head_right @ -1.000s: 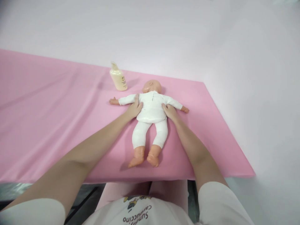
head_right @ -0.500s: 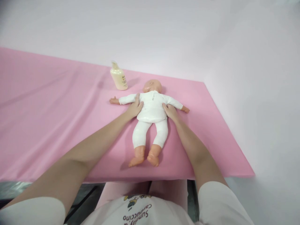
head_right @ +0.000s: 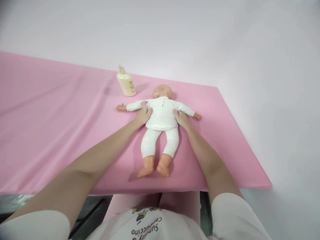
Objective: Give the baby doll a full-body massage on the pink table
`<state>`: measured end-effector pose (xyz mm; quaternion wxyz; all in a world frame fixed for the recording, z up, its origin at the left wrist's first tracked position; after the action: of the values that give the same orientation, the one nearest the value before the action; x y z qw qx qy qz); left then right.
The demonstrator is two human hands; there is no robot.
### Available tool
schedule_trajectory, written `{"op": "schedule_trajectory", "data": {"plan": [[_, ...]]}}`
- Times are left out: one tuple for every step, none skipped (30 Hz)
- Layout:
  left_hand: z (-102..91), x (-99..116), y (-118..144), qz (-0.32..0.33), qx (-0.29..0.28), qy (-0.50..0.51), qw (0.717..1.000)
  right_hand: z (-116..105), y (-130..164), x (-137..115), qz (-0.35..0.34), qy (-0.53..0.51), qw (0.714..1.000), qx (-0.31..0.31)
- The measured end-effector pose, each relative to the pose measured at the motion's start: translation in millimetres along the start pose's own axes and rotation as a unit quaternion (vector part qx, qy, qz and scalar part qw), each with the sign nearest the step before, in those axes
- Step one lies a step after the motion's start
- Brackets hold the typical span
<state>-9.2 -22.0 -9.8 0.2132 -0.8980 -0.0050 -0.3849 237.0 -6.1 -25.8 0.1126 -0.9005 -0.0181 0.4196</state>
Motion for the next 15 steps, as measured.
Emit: {"op": "schedule_trajectory", "data": {"plan": [[-0.3, 0.1, 0.2, -0.007, 0.005, -0.001, 1.000, -0.1, 0.3, 0.0, -0.002, -0.003, 1.000, 0.001], [-0.4, 0.2, 0.2, -0.012, 0.008, -0.004, 1.000, -0.3, 0.5, -0.1, -0.003, -0.004, 1.000, 0.001], [-0.5, 0.3, 0.1, -0.014, 0.012, -0.008, 1.000, -0.6, 0.8, -0.3, -0.004, -0.004, 1.000, 0.001], [-0.4, 0.6, -0.1, -0.013, 0.013, -0.013, 1.000, -1.0, 1.1, -0.7, -0.004, -0.004, 1.000, 0.001], [-0.5, 1.0, -0.3, -0.011, 0.014, -0.018, 1.000, -1.4, 1.5, -1.2, -0.004, -0.005, 1.000, 0.001], [-0.7, 1.4, -0.5, -0.010, 0.014, -0.023, 1.000, -1.8, 1.8, -1.9, -0.006, -0.005, 1.000, 0.000], [-1.0, 2.1, -0.7, -0.008, 0.013, -0.027, 1.000, -2.2, 2.2, -2.7, -0.008, -0.006, 1.000, 0.000], [-1.5, 2.9, -0.8, -0.005, 0.012, -0.031, 0.999, -2.4, 2.5, -3.4, -0.009, -0.006, 1.000, 0.000], [-2.1, 3.7, -0.8, -0.003, 0.011, -0.034, 0.999, -2.6, 2.8, -3.9, -0.008, -0.004, 1.000, 0.001], [-2.9, 4.6, -0.8, -0.001, 0.008, -0.038, 0.999, -2.7, 3.1, -4.3, -0.007, -0.003, 1.000, 0.002], [-3.6, 5.4, -0.8, 0.002, 0.006, -0.042, 0.999, -2.7, 3.3, -4.7, -0.007, -0.003, 1.000, 0.001], [-4.2, 6.0, -0.8, 0.003, 0.003, -0.047, 0.999, -2.6, 3.5, -5.0, -0.009, -0.004, 1.000, 0.000], [-4.8, 6.4, -0.8, 0.005, 0.001, -0.053, 0.999, -2.5, 3.7, -5.2, -0.012, -0.006, 1.000, -0.001], [-5.3, 6.6, -1.0, 0.007, 0.001, -0.059, 0.998, -2.6, 3.7, -5.2, -0.015, -0.009, 1.000, 0.000], [-5.6, 6.6, -1.3, 0.012, 0.001, -0.063, 0.998, -3.0, 3.5, -5.1, -0.020, -0.013, 1.000, 0.003]]}}
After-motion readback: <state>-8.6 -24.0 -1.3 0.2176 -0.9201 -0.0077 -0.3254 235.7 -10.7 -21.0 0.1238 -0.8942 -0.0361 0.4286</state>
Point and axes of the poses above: each hand's wrist, its own y-axis away from the middle knuckle, its own z-axis out of the palm, x = y × z, the point moved 3 cm from there along -y, towards the middle knuckle, and after that the axes turned 13 degrees about x, right-handed, at the moved point
